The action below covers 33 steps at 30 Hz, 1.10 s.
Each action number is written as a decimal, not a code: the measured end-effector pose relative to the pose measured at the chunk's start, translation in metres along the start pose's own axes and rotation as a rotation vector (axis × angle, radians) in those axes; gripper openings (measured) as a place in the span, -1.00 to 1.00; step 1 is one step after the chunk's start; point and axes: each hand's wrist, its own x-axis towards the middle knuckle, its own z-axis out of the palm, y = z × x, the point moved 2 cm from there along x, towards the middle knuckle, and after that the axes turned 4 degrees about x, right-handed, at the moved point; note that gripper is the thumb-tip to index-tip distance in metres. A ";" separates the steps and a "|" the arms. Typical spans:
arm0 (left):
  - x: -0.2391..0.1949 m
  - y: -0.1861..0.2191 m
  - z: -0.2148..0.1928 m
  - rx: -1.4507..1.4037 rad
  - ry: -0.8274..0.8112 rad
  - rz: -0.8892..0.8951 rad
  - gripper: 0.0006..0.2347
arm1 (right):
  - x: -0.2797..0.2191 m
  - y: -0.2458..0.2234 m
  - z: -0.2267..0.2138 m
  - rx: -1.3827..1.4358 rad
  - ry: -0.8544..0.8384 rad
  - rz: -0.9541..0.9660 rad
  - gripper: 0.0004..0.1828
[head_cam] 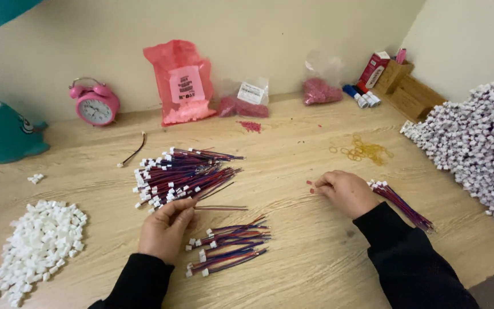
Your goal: Assembling wire harnesses by inserting individual wires into plastic connector housings
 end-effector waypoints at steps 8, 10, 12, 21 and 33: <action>0.002 -0.004 0.000 -0.049 -0.035 0.065 -0.86 | -0.001 -0.011 0.003 0.018 -0.067 0.084 -0.87; 0.005 -0.010 -0.001 -0.063 -0.031 0.034 -0.86 | -0.002 -0.009 0.006 0.021 -0.057 0.091 -0.87; 0.010 -0.018 -0.003 -0.061 -0.018 0.015 -0.87 | -0.002 -0.007 0.011 -0.052 -0.029 0.084 -0.84; 0.006 -0.007 -0.002 -0.058 -0.018 0.040 -0.90 | -0.028 -0.056 -0.006 0.330 0.150 0.204 -0.86; 0.004 0.005 0.006 -0.283 0.047 -0.138 -0.90 | 0.001 -0.187 0.021 1.071 -0.151 0.061 -0.93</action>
